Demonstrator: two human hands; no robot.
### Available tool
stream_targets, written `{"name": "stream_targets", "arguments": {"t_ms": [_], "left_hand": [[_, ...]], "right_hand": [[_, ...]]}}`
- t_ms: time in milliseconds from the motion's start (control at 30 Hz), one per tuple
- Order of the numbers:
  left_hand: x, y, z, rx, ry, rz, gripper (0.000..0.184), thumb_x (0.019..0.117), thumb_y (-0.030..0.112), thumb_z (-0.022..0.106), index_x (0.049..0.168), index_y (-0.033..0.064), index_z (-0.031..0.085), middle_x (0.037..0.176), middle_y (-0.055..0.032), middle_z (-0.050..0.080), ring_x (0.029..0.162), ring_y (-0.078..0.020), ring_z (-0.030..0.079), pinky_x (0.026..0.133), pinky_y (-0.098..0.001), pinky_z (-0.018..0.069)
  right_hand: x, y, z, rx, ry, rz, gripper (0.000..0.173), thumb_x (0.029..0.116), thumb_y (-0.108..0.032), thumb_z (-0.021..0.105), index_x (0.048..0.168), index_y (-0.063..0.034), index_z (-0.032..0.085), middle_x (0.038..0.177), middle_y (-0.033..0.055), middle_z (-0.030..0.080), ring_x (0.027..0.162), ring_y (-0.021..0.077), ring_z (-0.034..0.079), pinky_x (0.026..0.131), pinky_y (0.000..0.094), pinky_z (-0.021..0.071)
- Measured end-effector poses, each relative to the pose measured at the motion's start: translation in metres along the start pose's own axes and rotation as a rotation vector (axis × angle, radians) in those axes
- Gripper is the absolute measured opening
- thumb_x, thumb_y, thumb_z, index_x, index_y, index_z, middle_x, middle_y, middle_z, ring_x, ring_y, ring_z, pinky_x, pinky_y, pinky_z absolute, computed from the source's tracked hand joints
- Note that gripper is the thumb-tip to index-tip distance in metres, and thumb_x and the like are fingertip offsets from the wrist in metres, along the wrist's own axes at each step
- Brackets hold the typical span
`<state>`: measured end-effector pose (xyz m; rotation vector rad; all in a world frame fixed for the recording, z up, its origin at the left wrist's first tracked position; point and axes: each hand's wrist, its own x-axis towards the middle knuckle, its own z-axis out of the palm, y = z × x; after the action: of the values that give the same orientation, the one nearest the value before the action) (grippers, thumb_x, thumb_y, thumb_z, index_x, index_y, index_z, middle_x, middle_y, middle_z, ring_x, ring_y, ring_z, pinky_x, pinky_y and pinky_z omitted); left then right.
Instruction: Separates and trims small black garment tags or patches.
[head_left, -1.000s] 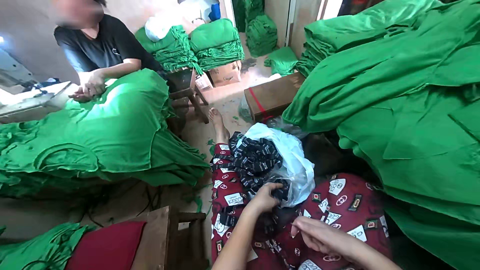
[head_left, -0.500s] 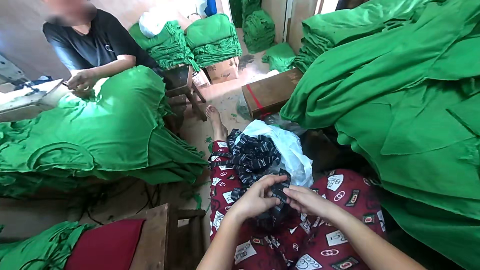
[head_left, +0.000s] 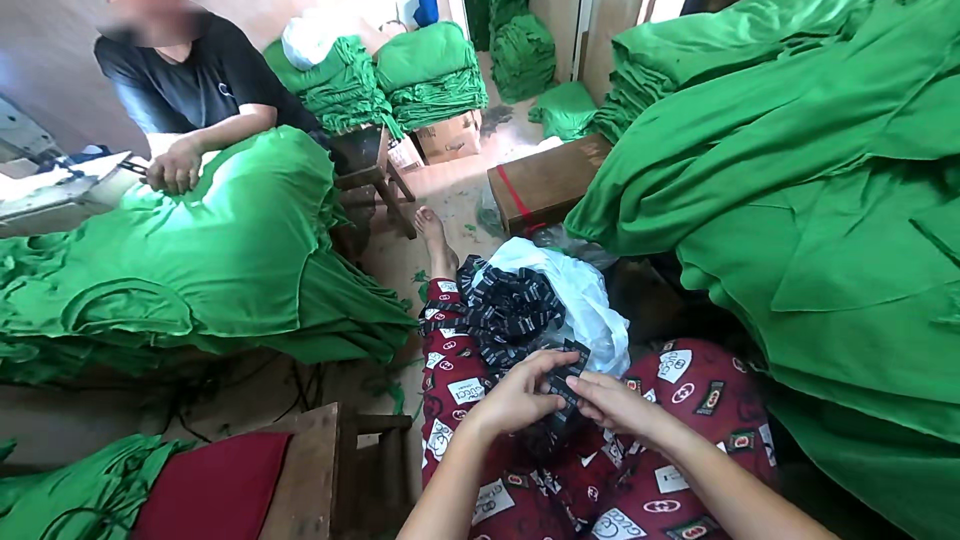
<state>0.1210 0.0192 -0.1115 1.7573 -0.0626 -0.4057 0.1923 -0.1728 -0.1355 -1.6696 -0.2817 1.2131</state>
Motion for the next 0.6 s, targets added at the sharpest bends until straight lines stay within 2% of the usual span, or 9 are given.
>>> {"name": "stream_targets", "arguments": {"t_ms": [200, 333, 367, 400, 433, 467, 500, 533, 600], "left_hand": [[0.008, -0.013, 0.008, -0.007, -0.032, -0.091, 0.061, 0.0905, -0.002, 0.063, 0.149, 0.008, 0.05, 0.15, -0.0119, 0.047, 0.093, -0.0098, 0.058, 0.078, -0.0269, 0.0496], [0.022, -0.037, 0.009, -0.01, -0.044, -0.249, 0.063, 0.091, -0.004, 0.063, 0.15, 0.0098, 0.048, 0.149, -0.0115, 0.047, 0.093, -0.0125, 0.059, 0.082, -0.0316, 0.0509], [0.027, -0.044, 0.009, 0.032, -0.05, -0.29, 0.065, 0.0905, -0.005, 0.064, 0.151, 0.0092, 0.046, 0.15, -0.0132, 0.047, 0.099, -0.0166, 0.06, 0.086, -0.036, 0.051], [0.031, -0.049, 0.008, 0.098, -0.064, -0.328, 0.067, 0.0901, -0.006, 0.065, 0.152, 0.0082, 0.045, 0.155, -0.0149, 0.044, 0.115, -0.023, 0.06, 0.096, -0.0422, 0.05], [0.035, -0.054, 0.007, 0.17, -0.074, -0.35, 0.07, 0.0891, -0.006, 0.067, 0.153, 0.0077, 0.044, 0.159, -0.0161, 0.039, 0.132, -0.0283, 0.054, 0.107, -0.0471, 0.0458], [0.037, -0.057, 0.007, 0.232, -0.07, -0.353, 0.071, 0.0879, -0.006, 0.068, 0.153, 0.0079, 0.044, 0.162, -0.0178, 0.034, 0.141, -0.0317, 0.046, 0.112, -0.0501, 0.0418], [0.037, -0.056, 0.007, 0.27, -0.054, -0.343, 0.071, 0.0874, -0.006, 0.069, 0.153, 0.0089, 0.045, 0.163, -0.019, 0.031, 0.144, -0.0335, 0.043, 0.112, -0.0512, 0.0416], [0.034, -0.049, 0.007, 0.274, -0.032, -0.317, 0.071, 0.0875, -0.005, 0.069, 0.152, 0.0102, 0.045, 0.164, -0.0189, 0.028, 0.141, -0.0335, 0.046, 0.108, -0.0504, 0.0454], [0.022, -0.027, 0.01, 0.205, 0.014, -0.216, 0.069, 0.0881, -0.004, 0.068, 0.151, 0.0106, 0.046, 0.163, -0.0164, 0.031, 0.12, -0.0273, 0.059, 0.092, -0.0433, 0.0524]], "right_hand": [[0.007, 0.018, 0.001, 0.056, -0.008, 0.116, 0.034, 0.1116, -0.033, 0.038, 0.096, -0.008, 0.053, 0.06, -0.0063, 0.043, 0.044, 0.0012, 0.031, 0.043, 0.0175, 0.0275], [0.008, 0.032, -0.004, 0.052, -0.024, 0.197, 0.045, 0.1121, -0.042, 0.027, 0.117, -0.0068, 0.056, 0.064, -0.0043, 0.047, 0.044, 0.0029, 0.03, 0.041, 0.0187, 0.0247], [0.008, 0.035, -0.005, 0.04, -0.018, 0.211, 0.048, 0.1117, -0.044, 0.026, 0.121, -0.0074, 0.056, 0.065, -0.0041, 0.046, 0.044, 0.0035, 0.031, 0.042, 0.0192, 0.0249], [0.007, 0.036, -0.006, 0.013, -0.002, 0.222, 0.05, 0.1115, -0.046, 0.028, 0.125, -0.0073, 0.057, 0.066, -0.0034, 0.047, 0.046, 0.0046, 0.032, 0.043, 0.0203, 0.0264], [0.007, 0.039, -0.006, -0.033, 0.017, 0.211, 0.05, 0.111, -0.046, 0.031, 0.126, -0.0071, 0.057, 0.067, -0.0029, 0.048, 0.047, 0.0056, 0.034, 0.045, 0.0215, 0.0283], [0.007, 0.042, -0.006, -0.09, 0.048, 0.182, 0.048, 0.1102, -0.046, 0.035, 0.126, -0.007, 0.059, 0.069, -0.002, 0.049, 0.049, 0.0065, 0.037, 0.047, 0.0229, 0.031], [0.006, 0.042, -0.007, -0.152, 0.084, 0.139, 0.046, 0.1086, -0.046, 0.042, 0.125, -0.0066, 0.06, 0.073, 0.0003, 0.053, 0.054, 0.0089, 0.043, 0.051, 0.0262, 0.0365], [0.004, 0.041, -0.008, -0.202, 0.114, 0.087, 0.045, 0.1065, -0.044, 0.049, 0.126, -0.0048, 0.06, 0.081, 0.0053, 0.058, 0.063, 0.0137, 0.051, 0.06, 0.0325, 0.0438], [-0.001, 0.035, -0.008, -0.235, 0.155, -0.06, 0.047, 0.101, -0.039, 0.061, 0.129, -0.001, 0.06, 0.1, 0.0155, 0.067, 0.086, 0.0238, 0.063, 0.08, 0.0452, 0.052]]}}
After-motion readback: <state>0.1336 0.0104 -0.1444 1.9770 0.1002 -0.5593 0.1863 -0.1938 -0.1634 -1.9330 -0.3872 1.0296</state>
